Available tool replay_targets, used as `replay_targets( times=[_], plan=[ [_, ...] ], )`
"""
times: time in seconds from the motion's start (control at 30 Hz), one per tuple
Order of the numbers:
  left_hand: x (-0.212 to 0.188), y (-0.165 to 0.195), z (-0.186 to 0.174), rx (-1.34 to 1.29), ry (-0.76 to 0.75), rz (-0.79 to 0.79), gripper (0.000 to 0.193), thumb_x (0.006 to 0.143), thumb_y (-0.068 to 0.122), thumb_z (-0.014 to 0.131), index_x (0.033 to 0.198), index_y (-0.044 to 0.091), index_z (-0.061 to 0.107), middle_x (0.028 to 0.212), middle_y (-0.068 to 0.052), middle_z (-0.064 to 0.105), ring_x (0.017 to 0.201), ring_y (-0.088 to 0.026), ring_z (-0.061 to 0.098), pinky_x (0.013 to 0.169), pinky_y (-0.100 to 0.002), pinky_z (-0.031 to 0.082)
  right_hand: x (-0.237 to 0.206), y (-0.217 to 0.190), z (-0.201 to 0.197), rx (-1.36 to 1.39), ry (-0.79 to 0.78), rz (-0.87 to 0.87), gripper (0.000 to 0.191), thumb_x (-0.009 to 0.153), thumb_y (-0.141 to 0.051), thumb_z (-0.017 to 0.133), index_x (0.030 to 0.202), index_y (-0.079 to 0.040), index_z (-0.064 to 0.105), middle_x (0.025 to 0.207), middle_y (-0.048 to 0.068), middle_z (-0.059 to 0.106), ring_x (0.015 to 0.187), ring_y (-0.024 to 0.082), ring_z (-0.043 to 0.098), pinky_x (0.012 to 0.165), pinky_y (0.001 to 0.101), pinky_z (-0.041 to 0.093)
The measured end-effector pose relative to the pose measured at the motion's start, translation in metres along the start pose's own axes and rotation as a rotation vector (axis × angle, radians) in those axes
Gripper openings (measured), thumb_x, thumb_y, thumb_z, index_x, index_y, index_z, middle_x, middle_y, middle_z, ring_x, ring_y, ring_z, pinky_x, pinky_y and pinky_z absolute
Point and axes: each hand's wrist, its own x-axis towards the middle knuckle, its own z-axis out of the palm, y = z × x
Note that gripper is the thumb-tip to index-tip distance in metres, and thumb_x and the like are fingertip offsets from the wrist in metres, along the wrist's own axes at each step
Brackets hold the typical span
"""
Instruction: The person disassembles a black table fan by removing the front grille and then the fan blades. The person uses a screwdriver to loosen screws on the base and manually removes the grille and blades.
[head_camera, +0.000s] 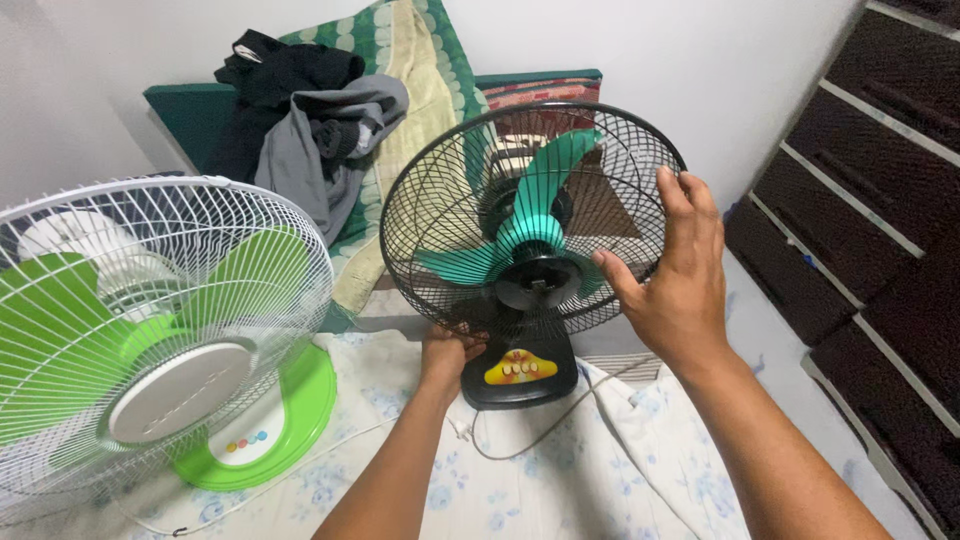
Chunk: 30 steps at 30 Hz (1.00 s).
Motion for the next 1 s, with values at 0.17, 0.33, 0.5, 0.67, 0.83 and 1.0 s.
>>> replay_targets(
  times=[0.17, 0.33, 0.5, 0.67, 0.83, 1.0],
  plan=[
    [0.003, -0.003, -0.006, 0.104, -0.02, -0.025, 0.037, 0.089, -0.01, 0.037, 0.114, 0.003, 0.06, 0.096, -0.007, 0.075, 0.085, -0.02, 0.074, 0.075, -0.034, 0.061, -0.005, -0.003, 0.002, 0.022, 0.026, -0.002, 0.1, 0.083, -0.026, 0.089, 0.161, -0.014, 0.028, 0.159, 0.023, 0.035, 0.142, 0.045, 0.043, 0.114, 0.053, 0.042],
    [0.01, 0.015, -0.03, 0.297, 0.161, 0.285, 0.023, 0.098, -0.002, 0.049, 0.112, -0.003, 0.067, 0.091, -0.009, 0.067, 0.076, -0.018, 0.06, 0.066, -0.034, 0.049, -0.008, -0.004, 0.002, 0.01, 0.02, 0.012, 0.101, 0.082, -0.025, 0.089, 0.161, -0.014, 0.027, 0.159, 0.024, 0.033, 0.141, 0.046, 0.042, 0.114, 0.0542, 0.041],
    [-0.012, 0.086, -0.033, 0.462, 0.379, 0.813, 0.019, 0.112, 0.012, 0.053, 0.123, -0.001, 0.061, 0.118, -0.014, 0.065, 0.108, -0.023, 0.062, 0.098, -0.035, 0.051, -0.009, -0.008, 0.001, 0.027, 0.029, -0.003, 0.1, 0.083, -0.024, 0.088, 0.162, -0.014, 0.026, 0.16, 0.025, 0.032, 0.143, 0.047, 0.041, 0.114, 0.0542, 0.042],
    [-0.054, 0.154, 0.021, 0.812, 0.119, 1.269, 0.041, 0.107, 0.017, 0.061, 0.146, 0.006, 0.053, 0.151, -0.018, 0.053, 0.143, -0.033, 0.05, 0.123, -0.046, 0.038, -0.009, -0.01, 0.002, 0.013, 0.027, -0.002, 0.1, 0.084, -0.024, 0.088, 0.162, -0.014, 0.026, 0.16, 0.025, 0.031, 0.143, 0.048, 0.04, 0.113, 0.0543, 0.043],
    [-0.071, 0.179, 0.063, 1.108, -0.054, 1.413, 0.07, 0.093, 0.037, 0.082, 0.153, 0.018, 0.049, 0.156, -0.021, 0.043, 0.145, -0.042, 0.041, 0.121, -0.052, 0.033, -0.01, -0.004, -0.001, 0.006, -0.011, -0.009, 0.101, 0.084, -0.023, 0.087, 0.163, -0.014, 0.025, 0.161, 0.026, 0.029, 0.143, 0.049, 0.04, 0.112, 0.0541, 0.042],
    [-0.071, 0.179, 0.069, 1.153, -0.09, 1.405, 0.096, 0.076, 0.044, 0.093, 0.155, 0.023, 0.043, 0.155, -0.019, 0.039, 0.141, -0.042, 0.041, 0.119, -0.054, 0.033, -0.01, 0.001, -0.009, -0.024, -0.039, -0.013, 0.1, 0.083, -0.02, 0.086, 0.162, -0.016, 0.025, 0.161, 0.024, 0.031, 0.144, 0.047, 0.042, 0.113, 0.0532, 0.043]
  ],
)
